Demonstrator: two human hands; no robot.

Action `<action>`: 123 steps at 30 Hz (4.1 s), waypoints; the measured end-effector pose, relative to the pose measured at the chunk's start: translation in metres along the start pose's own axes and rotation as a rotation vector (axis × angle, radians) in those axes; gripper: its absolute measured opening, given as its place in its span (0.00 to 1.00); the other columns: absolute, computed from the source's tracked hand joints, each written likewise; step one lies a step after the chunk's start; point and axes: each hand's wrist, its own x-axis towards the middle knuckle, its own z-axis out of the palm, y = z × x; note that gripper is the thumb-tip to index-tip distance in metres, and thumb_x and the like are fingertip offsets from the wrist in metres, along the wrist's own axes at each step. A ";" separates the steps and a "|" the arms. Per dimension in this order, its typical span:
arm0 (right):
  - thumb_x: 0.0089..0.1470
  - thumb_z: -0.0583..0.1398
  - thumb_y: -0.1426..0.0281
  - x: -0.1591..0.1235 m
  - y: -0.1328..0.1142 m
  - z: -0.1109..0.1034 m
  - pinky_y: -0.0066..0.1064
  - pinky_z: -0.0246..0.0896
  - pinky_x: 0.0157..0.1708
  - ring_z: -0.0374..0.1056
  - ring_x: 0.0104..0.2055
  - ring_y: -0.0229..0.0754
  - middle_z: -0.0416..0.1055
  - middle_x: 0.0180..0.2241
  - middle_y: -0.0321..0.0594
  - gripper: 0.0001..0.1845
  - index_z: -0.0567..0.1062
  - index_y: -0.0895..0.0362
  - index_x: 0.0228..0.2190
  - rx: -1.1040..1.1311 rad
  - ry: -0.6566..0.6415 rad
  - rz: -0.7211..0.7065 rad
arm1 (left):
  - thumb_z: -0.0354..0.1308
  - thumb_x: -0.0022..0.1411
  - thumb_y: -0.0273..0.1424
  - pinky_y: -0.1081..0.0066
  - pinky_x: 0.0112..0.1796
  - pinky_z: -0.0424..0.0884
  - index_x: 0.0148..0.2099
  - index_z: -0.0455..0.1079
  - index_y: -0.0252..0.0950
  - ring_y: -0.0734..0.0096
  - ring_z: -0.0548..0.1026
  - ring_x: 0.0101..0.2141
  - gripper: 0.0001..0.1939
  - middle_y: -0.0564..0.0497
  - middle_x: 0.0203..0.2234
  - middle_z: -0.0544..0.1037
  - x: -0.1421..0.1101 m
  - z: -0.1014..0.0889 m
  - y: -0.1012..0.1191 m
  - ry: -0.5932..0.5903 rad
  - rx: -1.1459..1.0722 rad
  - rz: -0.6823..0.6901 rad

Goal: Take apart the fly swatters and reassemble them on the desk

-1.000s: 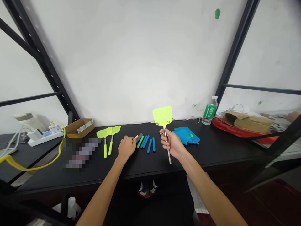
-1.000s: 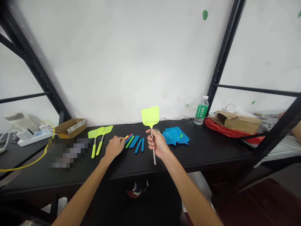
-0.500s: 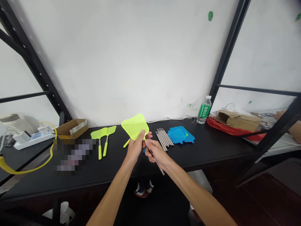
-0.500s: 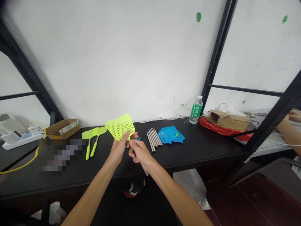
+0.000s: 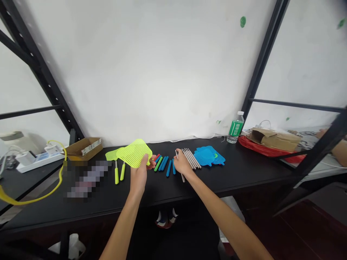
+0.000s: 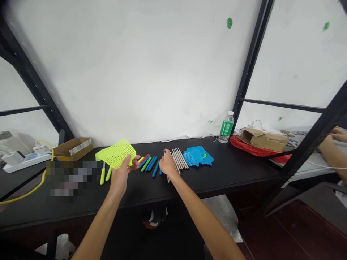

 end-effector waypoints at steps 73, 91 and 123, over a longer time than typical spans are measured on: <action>0.52 0.65 0.53 -0.042 -0.061 -0.052 0.22 0.29 0.10 0.27 0.13 0.28 0.37 0.09 0.18 0.28 0.53 0.53 0.22 1.404 -0.303 0.287 | 0.61 0.57 0.40 0.78 0.14 0.35 0.30 0.47 0.41 0.84 0.38 0.14 0.23 0.66 0.14 0.48 -0.076 0.055 0.003 -0.713 -0.309 -0.800; 0.55 0.62 0.60 -0.006 -0.052 -0.094 0.21 0.36 0.12 0.34 0.14 0.29 0.41 0.13 0.21 0.16 0.61 0.54 0.26 1.439 -0.281 0.128 | 0.55 0.61 0.48 0.79 0.15 0.45 0.34 0.54 0.40 0.82 0.49 0.14 0.19 0.62 0.19 0.56 -0.075 -0.015 0.006 -0.296 0.049 -0.513; 0.57 0.55 0.50 -0.075 -0.010 -0.014 0.24 0.38 0.16 0.46 0.15 0.29 0.57 0.17 0.30 0.24 0.70 0.57 0.24 0.618 -0.341 -0.010 | 0.55 0.59 0.44 0.72 0.31 0.71 0.36 0.70 0.33 0.68 0.78 0.29 0.17 0.50 0.24 0.77 0.018 -0.011 0.009 0.199 -0.067 -0.058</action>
